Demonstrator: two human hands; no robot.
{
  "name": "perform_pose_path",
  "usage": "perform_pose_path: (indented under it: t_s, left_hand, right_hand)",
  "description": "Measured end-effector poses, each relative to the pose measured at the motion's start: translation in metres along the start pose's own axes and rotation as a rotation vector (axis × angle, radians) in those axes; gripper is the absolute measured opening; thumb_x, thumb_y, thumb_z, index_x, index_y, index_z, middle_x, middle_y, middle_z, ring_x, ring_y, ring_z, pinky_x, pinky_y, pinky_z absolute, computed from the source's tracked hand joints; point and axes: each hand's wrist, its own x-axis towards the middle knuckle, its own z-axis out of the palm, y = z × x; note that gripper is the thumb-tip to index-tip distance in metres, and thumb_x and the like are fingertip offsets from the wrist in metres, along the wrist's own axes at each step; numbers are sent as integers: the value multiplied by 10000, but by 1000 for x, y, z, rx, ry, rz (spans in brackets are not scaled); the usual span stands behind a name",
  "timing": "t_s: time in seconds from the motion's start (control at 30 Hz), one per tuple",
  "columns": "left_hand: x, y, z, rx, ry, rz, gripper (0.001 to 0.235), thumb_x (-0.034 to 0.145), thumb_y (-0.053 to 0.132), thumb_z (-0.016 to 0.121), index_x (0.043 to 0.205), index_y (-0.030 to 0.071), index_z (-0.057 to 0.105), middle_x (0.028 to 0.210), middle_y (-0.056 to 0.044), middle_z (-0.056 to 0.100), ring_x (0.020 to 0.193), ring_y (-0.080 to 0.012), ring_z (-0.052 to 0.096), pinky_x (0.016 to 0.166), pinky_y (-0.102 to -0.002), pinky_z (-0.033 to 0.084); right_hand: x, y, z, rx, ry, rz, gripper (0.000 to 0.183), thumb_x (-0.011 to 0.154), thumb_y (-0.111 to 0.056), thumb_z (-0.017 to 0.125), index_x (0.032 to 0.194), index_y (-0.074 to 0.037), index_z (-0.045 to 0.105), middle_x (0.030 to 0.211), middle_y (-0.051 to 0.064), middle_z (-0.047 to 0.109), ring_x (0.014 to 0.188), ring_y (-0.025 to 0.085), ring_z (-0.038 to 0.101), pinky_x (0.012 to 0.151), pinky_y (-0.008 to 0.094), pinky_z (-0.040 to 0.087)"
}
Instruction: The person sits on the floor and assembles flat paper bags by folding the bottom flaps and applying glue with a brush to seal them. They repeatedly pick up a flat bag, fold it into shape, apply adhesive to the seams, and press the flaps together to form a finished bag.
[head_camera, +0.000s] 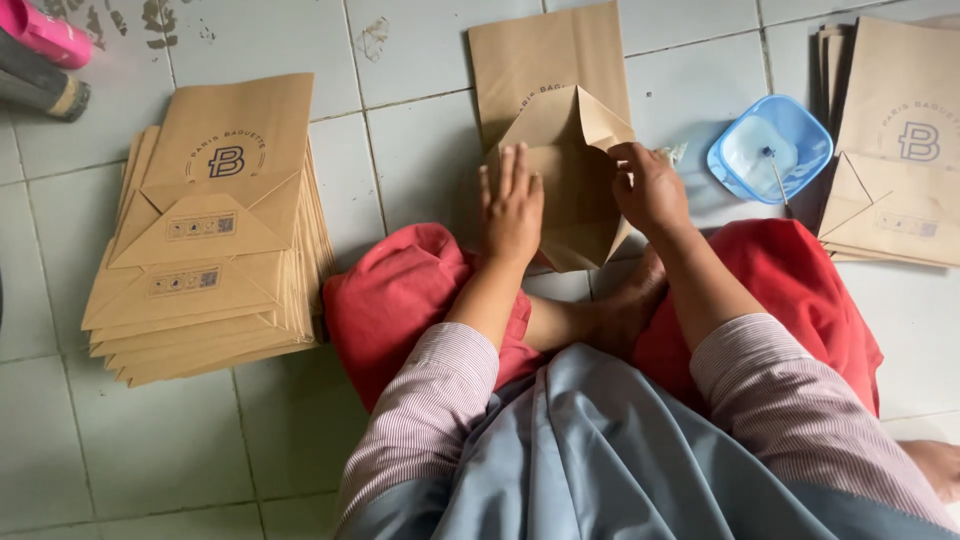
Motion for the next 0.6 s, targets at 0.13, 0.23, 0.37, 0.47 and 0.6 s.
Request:
perform_pose_path:
  t_s: [0.13,0.23,0.37,0.47,0.6]
  left_hand:
    - [-25,17,84,19,93,178,82,785,34,669,798,28,750,963,-227,700,1111,-387,669,1081,-568,446]
    - [-40,45,96,-49,-24,152,100,701,94,645,646,81,728,695,-160,636,787,-358,657,902,-587,517]
    - [-27,65,94,64,-192,-193,445,761,109,610,1190,-5,575,1139,-244,608,1128,-418,580,900,-537,491]
    - [-14,80,84,-137,-344,-499,694,842,13,528,1521,-66,408,1401,-339,523,1298,-465,514,981,-544,429]
    - [-30,60,100,253,-387,-60,552,812,82,537,1345,-44,605,1467,-263,552,1241,-498,525,879,-567,419]
  right_hand:
    - [0,-2,5,29,-51,-24,382,944,-123,651,1311,-229,628,1130,101,710,1043,341,721,831,540,597]
    - [-1,4,13,89,-49,-32,397,926,-77,669,1299,-212,657,1106,123,702,1039,340,727,811,518,612]
    - [3,4,14,-130,14,-172,326,907,-175,687,1219,-259,719,1237,105,662,1027,360,723,820,493,603]
    - [-4,-17,16,-384,-45,-193,340,926,-251,647,1245,-315,746,1427,75,588,1134,348,657,868,465,583]
    - [-2,-25,31,-571,-145,-85,405,993,-452,619,1383,-357,670,1495,8,522,1185,290,593,864,432,565]
